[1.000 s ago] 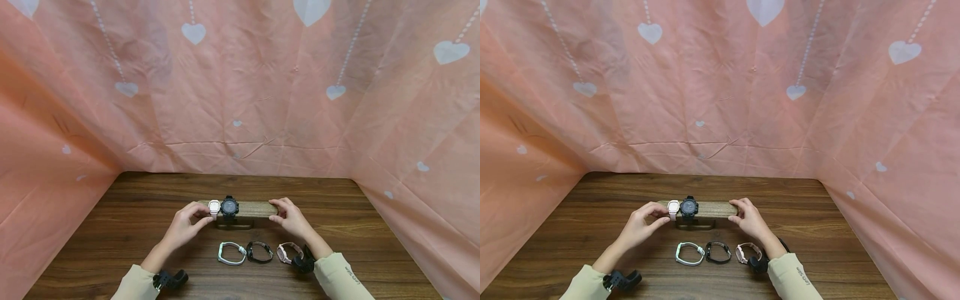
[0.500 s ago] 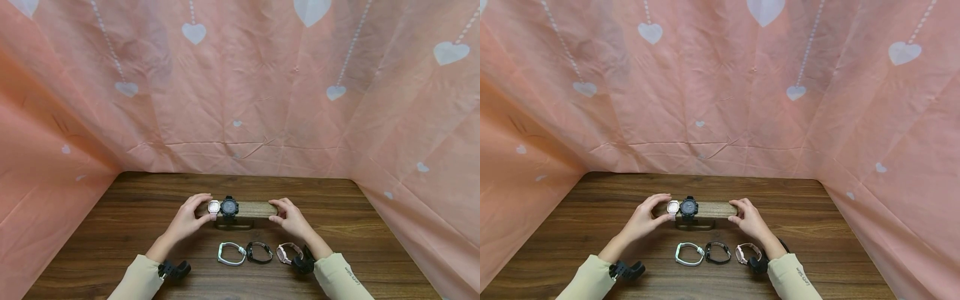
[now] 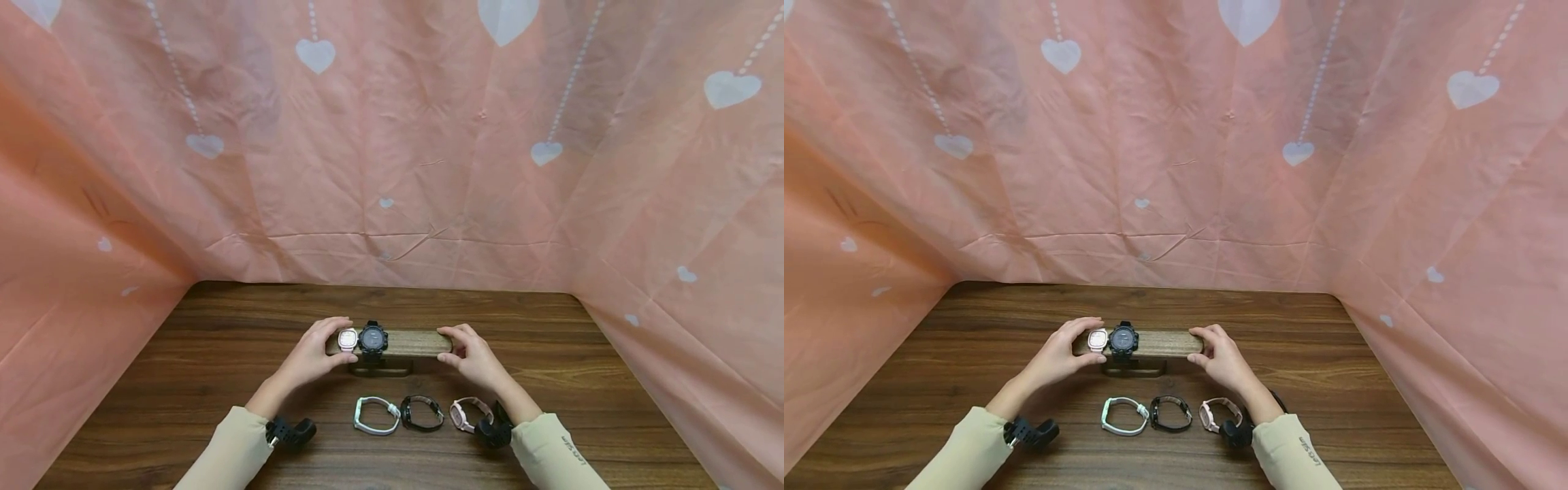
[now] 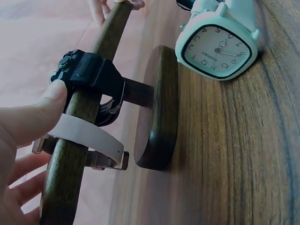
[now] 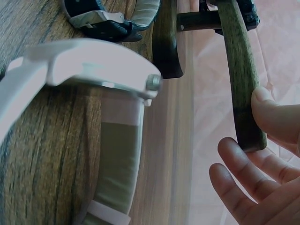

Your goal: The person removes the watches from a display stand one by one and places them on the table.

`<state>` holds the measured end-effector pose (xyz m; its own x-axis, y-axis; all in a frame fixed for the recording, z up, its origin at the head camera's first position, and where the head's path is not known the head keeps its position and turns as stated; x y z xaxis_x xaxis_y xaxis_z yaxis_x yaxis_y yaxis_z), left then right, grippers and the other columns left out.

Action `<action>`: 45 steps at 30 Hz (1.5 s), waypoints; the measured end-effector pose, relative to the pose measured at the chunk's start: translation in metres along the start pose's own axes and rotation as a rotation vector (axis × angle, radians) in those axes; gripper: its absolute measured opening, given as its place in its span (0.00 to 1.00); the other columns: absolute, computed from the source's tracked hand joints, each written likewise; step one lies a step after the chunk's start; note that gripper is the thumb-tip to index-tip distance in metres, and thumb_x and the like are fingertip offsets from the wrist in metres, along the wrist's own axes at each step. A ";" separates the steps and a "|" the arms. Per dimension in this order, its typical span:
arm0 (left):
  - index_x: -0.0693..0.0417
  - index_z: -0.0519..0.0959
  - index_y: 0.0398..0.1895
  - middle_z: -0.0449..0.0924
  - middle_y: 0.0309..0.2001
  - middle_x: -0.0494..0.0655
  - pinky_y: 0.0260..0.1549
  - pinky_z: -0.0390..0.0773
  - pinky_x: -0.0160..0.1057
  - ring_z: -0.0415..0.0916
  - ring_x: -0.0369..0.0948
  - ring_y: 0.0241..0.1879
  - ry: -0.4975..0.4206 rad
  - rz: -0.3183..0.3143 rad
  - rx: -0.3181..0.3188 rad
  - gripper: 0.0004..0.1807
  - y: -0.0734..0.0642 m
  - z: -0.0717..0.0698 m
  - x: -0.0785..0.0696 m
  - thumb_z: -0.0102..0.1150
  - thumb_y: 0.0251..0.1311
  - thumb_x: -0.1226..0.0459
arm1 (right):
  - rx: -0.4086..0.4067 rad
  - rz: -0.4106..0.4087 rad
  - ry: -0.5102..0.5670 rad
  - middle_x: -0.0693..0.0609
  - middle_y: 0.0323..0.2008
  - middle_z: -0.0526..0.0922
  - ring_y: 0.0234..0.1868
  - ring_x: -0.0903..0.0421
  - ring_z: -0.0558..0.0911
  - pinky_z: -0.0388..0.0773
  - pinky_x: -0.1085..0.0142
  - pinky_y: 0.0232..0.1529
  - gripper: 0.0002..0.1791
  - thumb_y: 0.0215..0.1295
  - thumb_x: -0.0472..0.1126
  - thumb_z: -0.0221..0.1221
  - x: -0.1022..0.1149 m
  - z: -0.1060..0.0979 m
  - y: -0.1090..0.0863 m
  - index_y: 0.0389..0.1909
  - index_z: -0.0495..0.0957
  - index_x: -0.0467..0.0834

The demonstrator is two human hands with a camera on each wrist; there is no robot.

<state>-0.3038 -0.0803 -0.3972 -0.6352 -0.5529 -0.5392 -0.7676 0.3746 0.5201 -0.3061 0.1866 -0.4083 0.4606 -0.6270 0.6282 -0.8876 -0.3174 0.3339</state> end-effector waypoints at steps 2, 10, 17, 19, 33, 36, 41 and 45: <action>0.56 0.76 0.52 0.74 0.55 0.53 0.55 0.66 0.53 0.68 0.50 0.56 0.010 0.002 0.002 0.32 0.001 0.002 0.001 0.75 0.39 0.58 | 0.001 0.000 -0.001 0.50 0.40 0.73 0.29 0.61 0.72 0.72 0.69 0.28 0.26 0.51 0.33 0.67 0.000 0.000 0.000 0.53 0.75 0.39; 0.55 0.76 0.53 0.76 0.54 0.47 0.53 0.62 0.56 0.68 0.47 0.52 0.075 -0.003 0.008 0.34 0.003 0.009 0.001 0.76 0.38 0.58 | 0.000 0.010 0.005 0.50 0.39 0.73 0.29 0.61 0.72 0.72 0.69 0.28 0.26 0.51 0.33 0.67 -0.001 -0.002 0.001 0.53 0.75 0.38; 0.54 0.76 0.54 0.77 0.51 0.45 0.51 0.61 0.54 0.67 0.46 0.48 0.075 -0.028 0.000 0.35 0.001 0.012 0.002 0.76 0.36 0.60 | -0.013 0.029 0.028 0.51 0.40 0.75 0.30 0.61 0.74 0.74 0.69 0.30 0.26 0.50 0.34 0.68 -0.005 0.000 -0.001 0.52 0.76 0.41; 0.55 0.76 0.54 0.78 0.50 0.45 0.51 0.61 0.54 0.67 0.46 0.48 0.066 -0.034 0.001 0.35 0.000 0.012 0.003 0.77 0.36 0.61 | -0.010 0.035 0.033 0.51 0.40 0.75 0.30 0.61 0.75 0.74 0.69 0.30 0.26 0.50 0.34 0.68 -0.005 0.001 0.000 0.52 0.76 0.41; 0.52 0.76 0.54 0.78 0.49 0.44 0.53 0.58 0.54 0.67 0.46 0.48 0.096 -0.067 0.035 0.36 0.003 0.017 0.006 0.77 0.34 0.63 | 0.001 0.041 0.061 0.50 0.41 0.74 0.30 0.60 0.74 0.74 0.69 0.29 0.26 0.50 0.33 0.68 -0.004 0.000 0.001 0.53 0.76 0.39; 0.51 0.76 0.52 0.78 0.48 0.44 0.54 0.58 0.53 0.67 0.46 0.47 0.091 -0.087 0.042 0.34 0.004 0.017 0.008 0.77 0.35 0.64 | 0.004 0.037 0.062 0.49 0.41 0.74 0.30 0.60 0.74 0.74 0.69 0.30 0.26 0.50 0.33 0.68 -0.004 0.000 0.001 0.53 0.75 0.38; 0.51 0.77 0.51 0.78 0.47 0.45 0.54 0.58 0.54 0.68 0.46 0.48 0.099 -0.099 0.039 0.32 0.004 0.017 0.008 0.77 0.35 0.65 | 0.006 0.038 0.062 0.49 0.41 0.74 0.30 0.60 0.74 0.75 0.69 0.30 0.26 0.50 0.33 0.68 -0.005 0.001 0.000 0.53 0.75 0.37; 0.52 0.77 0.50 0.78 0.47 0.46 0.54 0.59 0.56 0.68 0.46 0.48 0.097 -0.086 0.039 0.31 0.004 0.015 0.006 0.76 0.35 0.66 | 0.006 0.036 0.066 0.49 0.42 0.74 0.30 0.60 0.75 0.75 0.69 0.29 0.26 0.50 0.33 0.68 -0.005 0.001 0.000 0.53 0.75 0.38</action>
<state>-0.3122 -0.0708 -0.4083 -0.5569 -0.6527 -0.5136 -0.8230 0.3501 0.4474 -0.3085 0.1889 -0.4116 0.4282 -0.5896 0.6849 -0.9033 -0.3004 0.3062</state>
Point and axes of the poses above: each hand's wrist, its own y-axis towards the middle knuckle, its own z-axis out of the palm, x = y × z, the point moved 9 cm from there along y, towards the middle knuckle
